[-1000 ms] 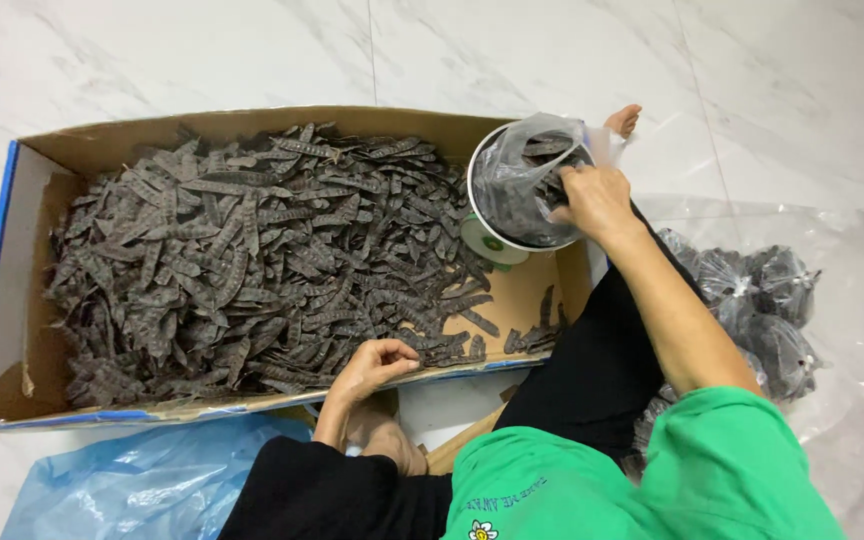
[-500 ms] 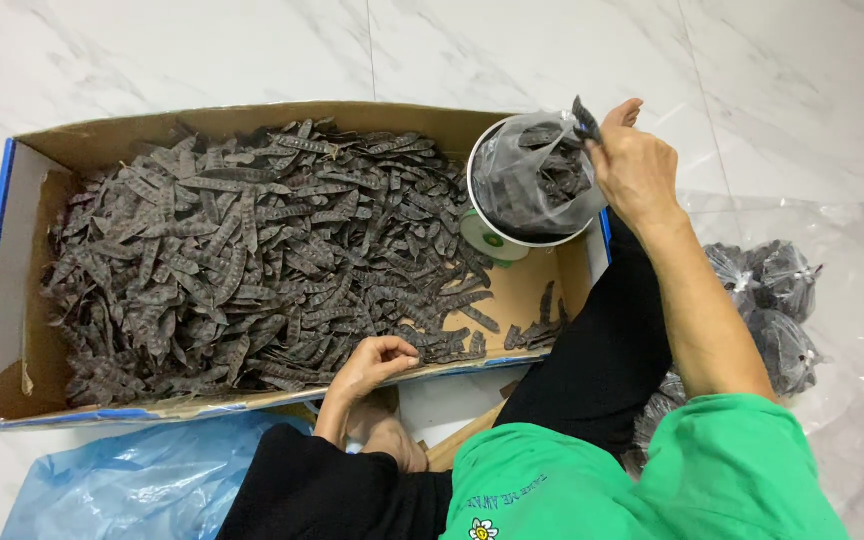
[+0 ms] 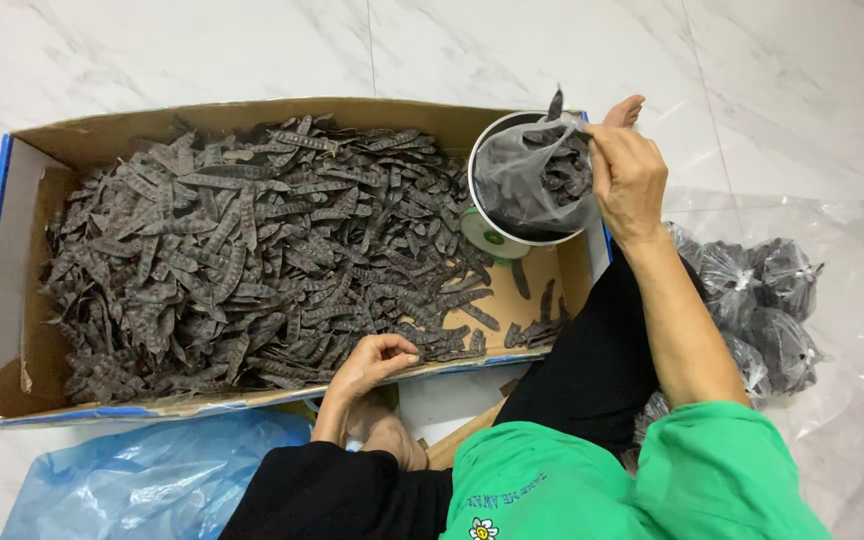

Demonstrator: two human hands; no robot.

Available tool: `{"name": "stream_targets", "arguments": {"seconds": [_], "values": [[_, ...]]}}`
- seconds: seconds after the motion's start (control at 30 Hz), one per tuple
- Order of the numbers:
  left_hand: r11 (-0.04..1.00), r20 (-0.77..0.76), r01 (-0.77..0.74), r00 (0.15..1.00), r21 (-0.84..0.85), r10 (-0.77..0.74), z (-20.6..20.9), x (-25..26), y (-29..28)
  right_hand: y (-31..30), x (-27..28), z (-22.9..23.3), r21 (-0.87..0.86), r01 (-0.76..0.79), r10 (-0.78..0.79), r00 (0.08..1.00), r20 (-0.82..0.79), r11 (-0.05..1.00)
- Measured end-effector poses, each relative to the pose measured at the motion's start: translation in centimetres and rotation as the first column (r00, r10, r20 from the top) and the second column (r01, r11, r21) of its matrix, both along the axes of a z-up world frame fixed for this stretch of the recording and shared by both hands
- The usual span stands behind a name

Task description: The person places several seed pods into a small clear plastic bag by hand.

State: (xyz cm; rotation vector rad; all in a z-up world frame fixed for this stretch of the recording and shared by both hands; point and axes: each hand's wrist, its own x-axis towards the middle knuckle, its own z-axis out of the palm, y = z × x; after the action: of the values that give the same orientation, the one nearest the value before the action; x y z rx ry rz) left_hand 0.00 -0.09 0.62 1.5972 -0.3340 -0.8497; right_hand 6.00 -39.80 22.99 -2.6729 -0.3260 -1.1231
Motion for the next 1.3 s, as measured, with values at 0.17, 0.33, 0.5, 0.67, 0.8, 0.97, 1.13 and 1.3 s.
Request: {"name": "stream_targets", "arguments": {"seconds": [0.17,0.33,0.5,0.67,0.8,0.97,1.13,1.3], "values": [[0.999,0.002,0.006,1.000,0.042,-0.006,-0.5,0.1,0.0,-2.0,0.4,-2.0,-0.183,0.192,-0.232,0.944,-0.233,0.964],[1.000,-0.026,-0.002,1.000,-0.014,0.002,-0.6,0.2,0.0,-3.9,0.5,-3.0,-0.034,0.283,-0.285,0.942,-0.177,0.958],[1.000,-0.036,-0.011,0.999,-0.019,0.011,0.0,0.2,-0.2,-2.7,0.3,0.6,0.634,-0.039,0.068,0.998,-0.020,0.772],[1.000,-0.045,-0.016,0.999,0.000,0.016,0.1,0.0,0.0,1.2,-0.5,3.5,0.811,-0.297,0.469,0.883,0.032,0.504],[1.000,-0.016,-0.005,1.000,0.007,0.005,0.1,0.0,0.0,1.1,0.8,2.7,0.703,-0.228,0.431,0.894,-0.123,0.673],[1.000,-0.046,0.002,0.999,0.011,-0.002,-0.1,0.0,-0.1,-5.1,7.3,-1.3,0.384,0.093,0.039,0.946,-0.322,0.919],[1.000,-0.036,-0.001,0.999,-0.009,0.001,0.1,0.0,0.0,-7.3,12.3,-4.9,0.396,0.267,0.030,0.797,-0.603,0.879],[1.000,-0.034,-0.003,0.999,0.012,0.004,-0.2,-0.2,0.2,-6.2,11.3,-5.5,0.498,0.294,0.084,0.792,-0.604,0.816]]}}
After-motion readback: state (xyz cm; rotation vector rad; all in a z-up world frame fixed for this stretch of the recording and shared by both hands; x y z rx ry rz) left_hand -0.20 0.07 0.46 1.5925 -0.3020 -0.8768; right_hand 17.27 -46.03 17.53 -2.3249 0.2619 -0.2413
